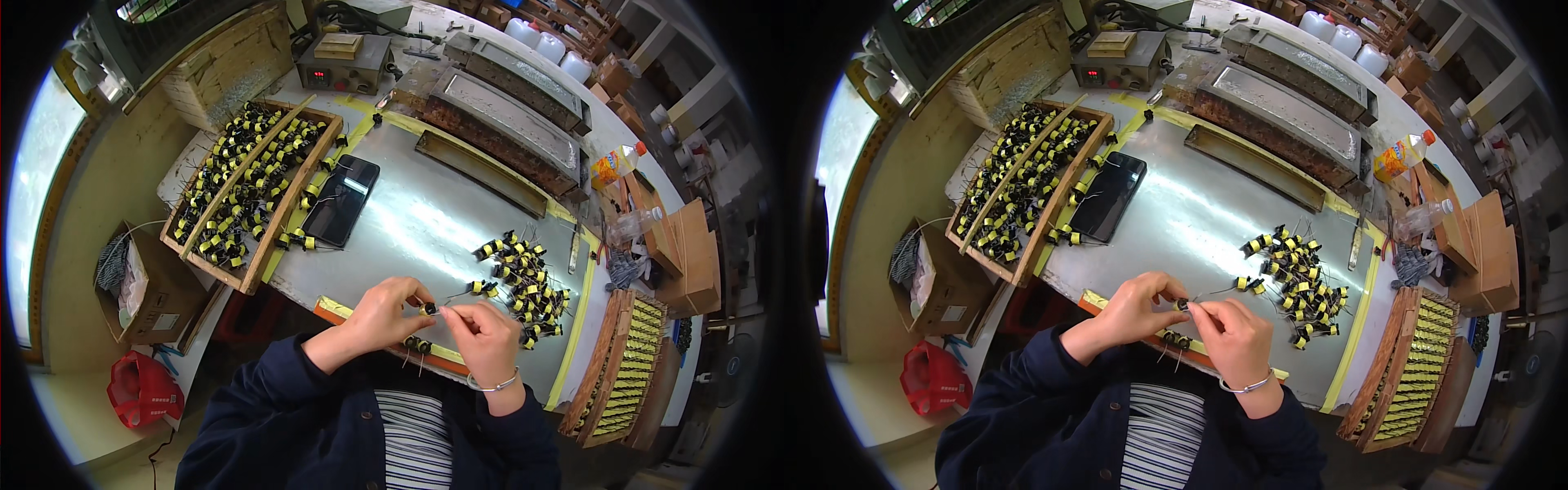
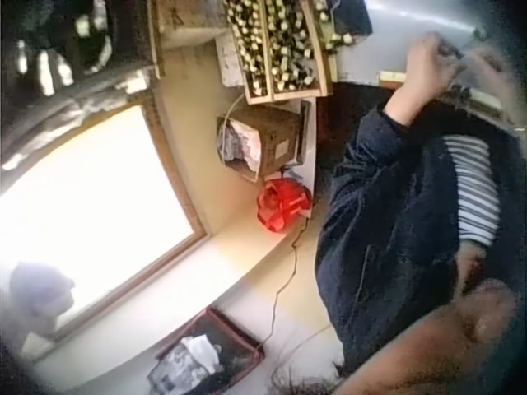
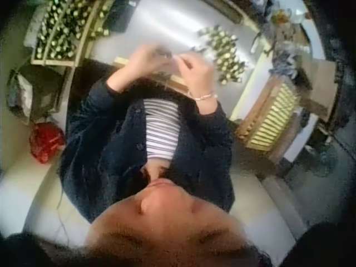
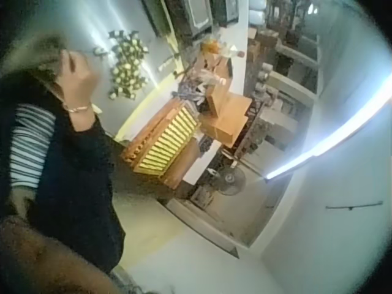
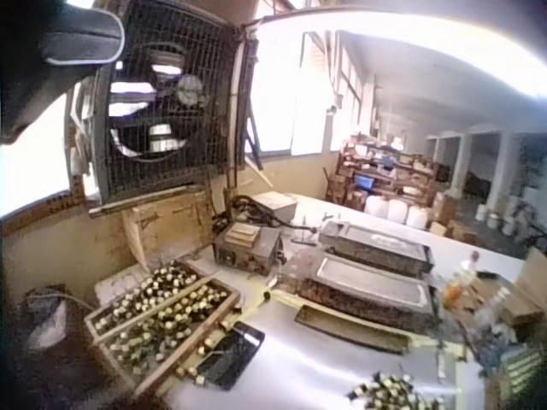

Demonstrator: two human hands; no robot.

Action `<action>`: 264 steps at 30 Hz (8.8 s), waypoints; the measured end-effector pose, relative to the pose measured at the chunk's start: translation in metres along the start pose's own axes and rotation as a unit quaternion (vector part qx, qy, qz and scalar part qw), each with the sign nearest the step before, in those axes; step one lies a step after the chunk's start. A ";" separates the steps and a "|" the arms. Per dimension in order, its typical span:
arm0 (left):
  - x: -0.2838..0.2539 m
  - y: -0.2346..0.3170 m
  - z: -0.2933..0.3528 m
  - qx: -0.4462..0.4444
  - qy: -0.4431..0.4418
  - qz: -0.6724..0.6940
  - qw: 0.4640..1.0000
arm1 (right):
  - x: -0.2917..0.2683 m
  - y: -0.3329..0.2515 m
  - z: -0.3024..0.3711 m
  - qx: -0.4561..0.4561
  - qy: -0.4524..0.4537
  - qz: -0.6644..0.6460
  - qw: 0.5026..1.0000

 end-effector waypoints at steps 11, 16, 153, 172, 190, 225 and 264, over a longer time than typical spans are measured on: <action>-0.022 -0.033 0.035 -0.011 -0.111 -0.052 0.992 | -0.003 0.055 -0.006 -0.102 -0.051 0.231 0.966; -0.010 -0.020 0.040 0.063 -0.134 -0.073 0.986 | 0.014 0.076 -0.008 -0.092 -0.125 0.331 0.931; -0.022 0.016 -0.001 0.000 -0.055 0.022 0.998 | -0.007 -0.012 -0.009 -0.097 -0.062 -0.045 0.992; -0.041 -0.006 0.013 -0.045 -0.040 -0.014 0.998 | 0.000 -0.009 -0.017 -0.198 -0.063 0.075 0.975; -0.042 -0.013 0.043 0.039 -0.180 -0.118 0.976 | 0.008 0.106 -0.042 0.053 -0.063 0.416 0.906; -0.028 0.021 0.001 0.107 0.075 -0.096 0.987 | 0.000 -0.024 -0.012 -0.103 -0.041 0.021 0.994; -0.065 -0.023 0.040 0.001 -0.152 -0.096 0.984 | 0.012 0.065 -0.042 -0.045 -0.072 0.243 0.966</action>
Point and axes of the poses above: each hand's wrist, its own z-axis away from the middle knuckle, its own x-axis out of the palm, y = z × x, the point moved 2 cm from there along -z, towards the middle knuckle
